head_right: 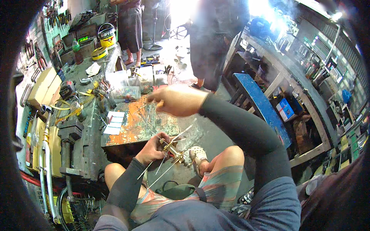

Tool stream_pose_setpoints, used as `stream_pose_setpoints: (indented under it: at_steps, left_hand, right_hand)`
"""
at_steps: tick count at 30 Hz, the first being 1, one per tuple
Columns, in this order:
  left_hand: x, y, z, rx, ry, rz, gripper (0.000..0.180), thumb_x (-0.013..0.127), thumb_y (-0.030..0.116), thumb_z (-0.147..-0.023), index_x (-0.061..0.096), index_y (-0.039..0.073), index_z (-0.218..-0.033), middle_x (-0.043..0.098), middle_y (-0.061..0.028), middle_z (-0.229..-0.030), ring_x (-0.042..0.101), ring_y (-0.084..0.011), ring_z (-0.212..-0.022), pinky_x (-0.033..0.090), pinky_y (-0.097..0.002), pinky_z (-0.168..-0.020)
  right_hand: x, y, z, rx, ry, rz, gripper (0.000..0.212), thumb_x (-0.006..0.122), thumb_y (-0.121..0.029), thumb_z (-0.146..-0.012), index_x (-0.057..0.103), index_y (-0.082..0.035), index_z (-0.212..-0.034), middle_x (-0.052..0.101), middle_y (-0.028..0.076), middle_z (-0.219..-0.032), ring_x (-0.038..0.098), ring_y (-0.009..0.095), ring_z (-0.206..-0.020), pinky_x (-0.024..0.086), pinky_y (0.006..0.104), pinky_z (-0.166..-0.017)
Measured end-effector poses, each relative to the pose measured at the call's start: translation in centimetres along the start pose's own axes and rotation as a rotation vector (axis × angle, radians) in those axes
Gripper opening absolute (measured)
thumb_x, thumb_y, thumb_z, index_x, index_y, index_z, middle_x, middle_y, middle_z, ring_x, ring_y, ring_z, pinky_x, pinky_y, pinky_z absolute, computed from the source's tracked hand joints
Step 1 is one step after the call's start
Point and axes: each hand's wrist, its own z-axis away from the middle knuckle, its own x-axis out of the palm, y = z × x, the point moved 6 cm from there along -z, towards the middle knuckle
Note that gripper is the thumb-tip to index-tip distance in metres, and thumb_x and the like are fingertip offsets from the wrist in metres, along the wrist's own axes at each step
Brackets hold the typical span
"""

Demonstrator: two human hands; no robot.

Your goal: The person inserts thin metal spokes into a bicycle hub held in their hands, arranging them one by one. The person rotates the hub to access different spoke holes and continues adding spokes throughout the clip.

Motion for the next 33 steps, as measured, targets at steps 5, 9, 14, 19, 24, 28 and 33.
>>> stream_pose_setpoints:
  at_steps: [5,9,14,19,24,28,33]
  left_hand:
    - [-2.3,3.2,2.0,0.312,0.194,-0.054,0.054,0.086,0.003,-0.084,0.05,0.011,-0.124,0.053,-0.0262,-0.164,0.053,-0.0288,-0.15,0.052,-0.0415,-0.117]
    - [-1.7,4.3,0.7,0.424,0.228,-0.144,0.05,0.079,0.0,-0.085,0.049,0.011,-0.123,0.056,-0.0258,-0.162,0.055,-0.0262,-0.147,0.051,-0.0393,-0.113]
    - [-1.9,3.0,0.1,0.421,0.25,-0.039,0.059,0.089,-0.001,-0.084,0.048,0.011,-0.125,0.053,-0.0303,-0.161,0.05,-0.0362,-0.154,0.047,-0.0474,-0.121]
    - [-1.6,2.8,1.0,0.411,0.299,-0.08,0.055,0.077,-0.009,-0.079,0.047,0.007,-0.122,0.051,-0.0309,-0.164,0.048,-0.0389,-0.157,0.039,-0.0474,-0.129]
    - [-1.5,2.5,0.6,0.407,0.292,-0.05,0.053,0.077,-0.008,-0.08,0.048,0.007,-0.121,0.051,-0.0311,-0.164,0.049,-0.0366,-0.155,0.049,-0.0438,-0.121]
    - [-2.2,2.9,1.4,0.367,0.403,-0.031,0.052,0.074,-0.009,-0.078,0.049,0.006,-0.121,0.053,-0.0311,-0.162,0.052,-0.0347,-0.153,0.054,-0.0407,-0.114]
    - [-1.1,2.7,1.1,0.46,0.379,-0.226,0.047,0.07,-0.008,-0.078,0.05,0.005,-0.119,0.058,-0.0296,-0.158,0.063,-0.0296,-0.138,0.056,-0.0367,-0.107]
  right_hand:
    - [-7.5,0.0,7.5,0.208,0.802,-0.285,0.013,0.066,-0.01,-0.107,0.069,0.002,-0.11,0.066,0.002,-0.09,0.062,0.01,-0.076,0.051,0.028,-0.068]
    - [0.3,0.3,16.2,0.444,0.788,-0.125,0.01,0.071,-0.008,-0.101,0.072,0.002,-0.102,0.072,0.01,-0.09,0.069,0.018,-0.077,0.054,0.0334,-0.072]
    - [12.5,1.5,14.8,0.544,0.636,-0.545,0.032,0.081,-0.021,-0.1,0.076,-0.002,-0.126,0.081,0.016,-0.105,0.076,0.021,-0.086,0.059,0.0362,-0.077]
    - [14.2,1.3,12.3,0.512,0.609,-0.417,0.03,0.079,-0.022,-0.102,0.077,-0.003,-0.125,0.08,0.017,-0.106,0.076,0.021,-0.088,0.059,0.0383,-0.08]
    - [14.6,2.1,13.8,0.612,0.583,-0.647,0.024,0.075,-0.021,-0.102,0.079,0.0,-0.115,0.08,0.014,-0.103,0.075,0.021,-0.089,0.059,0.0389,-0.083]
    - [13.5,5.5,17.0,0.767,0.584,-0.602,0.027,0.073,-0.023,-0.1,0.078,0.002,-0.112,0.079,0.012,-0.1,0.074,0.019,-0.089,0.058,0.0379,-0.084]
    - [13.3,6.6,19.0,0.678,0.568,-0.642,0.024,0.072,-0.021,-0.098,0.073,0.002,-0.104,0.07,0.006,-0.085,0.064,0.016,-0.079,0.054,0.0363,-0.076]
